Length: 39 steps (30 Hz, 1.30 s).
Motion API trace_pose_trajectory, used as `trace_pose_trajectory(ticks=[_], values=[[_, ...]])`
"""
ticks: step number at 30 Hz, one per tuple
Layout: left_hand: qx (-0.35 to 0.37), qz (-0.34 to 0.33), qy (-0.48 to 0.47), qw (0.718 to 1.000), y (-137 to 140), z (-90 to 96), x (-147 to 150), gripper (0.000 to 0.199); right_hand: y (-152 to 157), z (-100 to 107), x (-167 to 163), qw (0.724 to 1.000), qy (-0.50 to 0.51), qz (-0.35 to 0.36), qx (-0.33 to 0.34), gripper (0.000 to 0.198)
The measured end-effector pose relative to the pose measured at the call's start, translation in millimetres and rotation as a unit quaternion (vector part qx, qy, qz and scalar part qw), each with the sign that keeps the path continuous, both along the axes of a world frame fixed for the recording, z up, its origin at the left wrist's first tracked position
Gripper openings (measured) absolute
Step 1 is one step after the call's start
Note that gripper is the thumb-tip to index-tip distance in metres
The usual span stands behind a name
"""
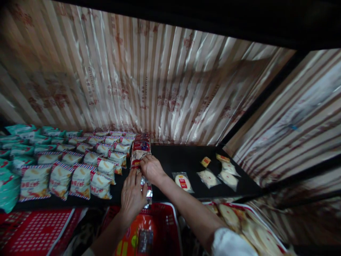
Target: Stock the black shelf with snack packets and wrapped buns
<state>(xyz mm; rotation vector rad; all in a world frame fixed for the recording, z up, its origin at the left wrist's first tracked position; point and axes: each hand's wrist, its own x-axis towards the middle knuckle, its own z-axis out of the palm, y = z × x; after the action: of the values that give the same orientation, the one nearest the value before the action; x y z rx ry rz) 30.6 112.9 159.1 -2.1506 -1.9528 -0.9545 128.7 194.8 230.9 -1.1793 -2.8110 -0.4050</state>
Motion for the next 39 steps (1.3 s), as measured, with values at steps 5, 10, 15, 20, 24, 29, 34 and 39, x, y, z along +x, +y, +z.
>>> trace_pose_trajectory(ticks=[5,10,15,20,24,29,34,39], values=[[0.021,-0.001,-0.017,1.000,1.8,-7.0,-0.1,0.044,-0.8,4.8,-0.2,1.000,0.004,-0.003,-0.019,0.018],[0.018,0.009,-0.028,0.999,-0.2,2.3,0.5,0.037,-6.8,7.6,0.3,0.999,0.009,0.007,-0.035,0.017],[0.021,0.017,-0.028,0.999,-0.9,6.7,-1.1,0.031,-9.3,2.8,4.5,0.997,0.027,0.045,-0.049,0.018],[0.045,0.007,-0.021,0.999,1.2,-3.7,-0.9,0.036,-2.2,-2.2,13.8,0.988,0.101,0.071,-0.098,0.017],[0.041,0.013,-0.019,0.999,1.4,-8.0,0.4,0.039,12.0,-10.7,17.9,0.975,0.199,0.002,-0.096,0.025],[0.051,0.011,-0.009,0.999,2.5,-8.1,-0.3,0.041,39.3,-27.2,13.7,0.965,0.229,-0.071,-0.108,0.043],[0.038,0.009,-0.008,0.999,3.2,-6.7,-1.0,0.038,49.1,-30.1,2.7,0.963,0.198,-0.105,-0.149,0.043],[0.041,-0.008,-0.005,0.999,2.0,-5.3,-2.3,0.041,49.9,-29.8,-1.0,0.959,0.216,-0.125,-0.136,0.043]])
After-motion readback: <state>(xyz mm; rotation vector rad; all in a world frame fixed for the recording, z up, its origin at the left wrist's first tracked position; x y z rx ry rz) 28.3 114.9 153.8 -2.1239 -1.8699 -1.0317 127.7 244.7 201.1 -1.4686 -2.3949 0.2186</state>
